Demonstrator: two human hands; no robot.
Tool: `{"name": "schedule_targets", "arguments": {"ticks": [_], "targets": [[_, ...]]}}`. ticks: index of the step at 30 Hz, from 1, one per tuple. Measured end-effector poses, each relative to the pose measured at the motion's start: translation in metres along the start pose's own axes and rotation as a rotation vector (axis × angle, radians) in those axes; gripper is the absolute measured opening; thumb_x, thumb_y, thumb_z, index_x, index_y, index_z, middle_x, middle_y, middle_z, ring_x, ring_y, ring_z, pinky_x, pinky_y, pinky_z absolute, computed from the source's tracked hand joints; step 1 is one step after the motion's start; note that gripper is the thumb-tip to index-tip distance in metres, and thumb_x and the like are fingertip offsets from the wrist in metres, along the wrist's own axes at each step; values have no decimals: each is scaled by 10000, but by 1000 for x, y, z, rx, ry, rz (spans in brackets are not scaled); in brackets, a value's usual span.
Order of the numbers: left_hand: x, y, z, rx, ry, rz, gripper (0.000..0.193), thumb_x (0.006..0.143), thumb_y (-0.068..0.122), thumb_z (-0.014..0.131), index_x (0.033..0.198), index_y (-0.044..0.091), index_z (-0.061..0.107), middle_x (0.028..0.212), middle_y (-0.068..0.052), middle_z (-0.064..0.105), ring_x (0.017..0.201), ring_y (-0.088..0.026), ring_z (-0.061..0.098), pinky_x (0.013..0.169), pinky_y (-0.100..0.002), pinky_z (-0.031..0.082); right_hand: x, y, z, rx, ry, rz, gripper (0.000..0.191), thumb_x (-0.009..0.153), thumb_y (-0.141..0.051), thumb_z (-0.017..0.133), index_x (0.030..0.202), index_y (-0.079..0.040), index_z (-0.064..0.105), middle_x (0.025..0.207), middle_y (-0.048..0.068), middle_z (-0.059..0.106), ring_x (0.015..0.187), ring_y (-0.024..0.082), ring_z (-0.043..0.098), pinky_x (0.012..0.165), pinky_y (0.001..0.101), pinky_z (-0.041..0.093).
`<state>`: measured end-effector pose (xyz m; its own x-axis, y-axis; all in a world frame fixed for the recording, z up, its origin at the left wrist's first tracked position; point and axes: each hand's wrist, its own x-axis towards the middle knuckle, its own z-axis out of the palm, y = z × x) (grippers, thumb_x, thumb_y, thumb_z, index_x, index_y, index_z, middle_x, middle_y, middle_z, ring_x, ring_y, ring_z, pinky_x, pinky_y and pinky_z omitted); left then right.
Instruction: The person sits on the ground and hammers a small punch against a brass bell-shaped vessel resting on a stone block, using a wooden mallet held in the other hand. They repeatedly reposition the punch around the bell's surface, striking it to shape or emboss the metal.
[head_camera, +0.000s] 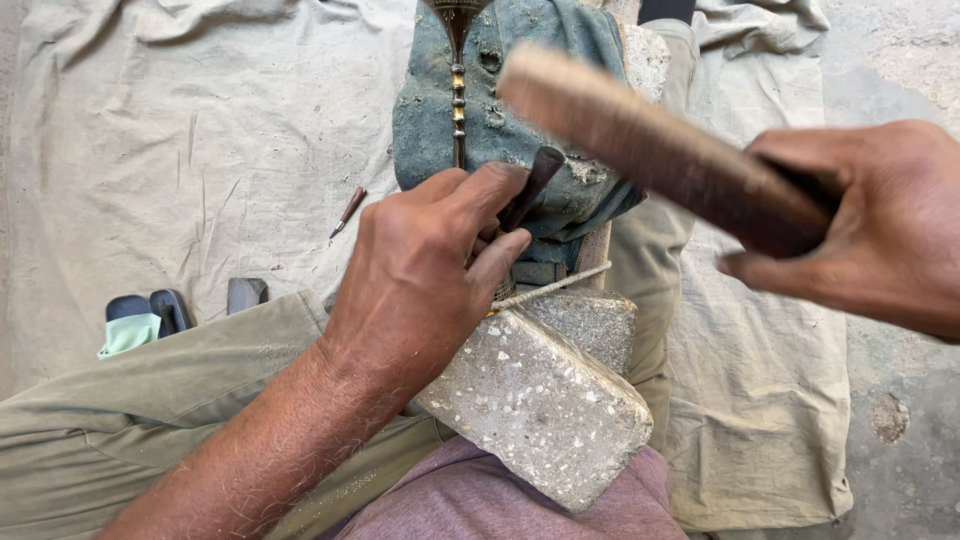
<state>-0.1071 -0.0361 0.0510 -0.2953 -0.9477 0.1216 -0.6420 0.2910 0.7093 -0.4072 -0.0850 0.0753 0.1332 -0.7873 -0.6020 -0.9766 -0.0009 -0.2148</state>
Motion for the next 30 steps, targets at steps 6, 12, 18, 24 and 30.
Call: {"name": "schedule_targets", "arguments": {"ticks": [6,12,18,24,30], "targets": [[17,2,0,74,-232,-42,315,874,102,762,1181,57,713,920,-167,752,757,-261,760,593,-351,649,1,21,33,228,-68,62,347,778,-139,917,1010,-75,667,857,104,652,749,250,709,767,421,659],[27,1,-8,72,-331,111,363,811,60,782,1169,55,725,879,-204,759,766,-330,755,627,-456,602,-28,26,80,329,-137,130,417,720,-47,965,968,-17,632,867,193,629,698,322,688,654,494,676],[41,0,-6,100,-508,189,354,880,15,712,1221,109,723,884,-188,754,811,-319,767,665,-459,606,-47,27,133,857,223,135,219,759,-12,791,951,-5,687,750,147,775,647,219,767,606,410,661],[46,-1,-15,81,-550,327,463,752,111,812,1209,144,748,917,-156,771,889,-347,749,712,-493,582,-56,23,182,1210,624,-165,219,895,-141,826,1034,-58,678,870,61,740,749,148,748,704,330,665],[55,4,-17,102,-685,355,371,726,72,783,1085,166,771,889,-143,765,874,-356,735,700,-504,566,-55,23,215,655,681,-136,276,809,-151,862,1012,-47,706,830,40,748,699,133,742,718,299,636]]}}
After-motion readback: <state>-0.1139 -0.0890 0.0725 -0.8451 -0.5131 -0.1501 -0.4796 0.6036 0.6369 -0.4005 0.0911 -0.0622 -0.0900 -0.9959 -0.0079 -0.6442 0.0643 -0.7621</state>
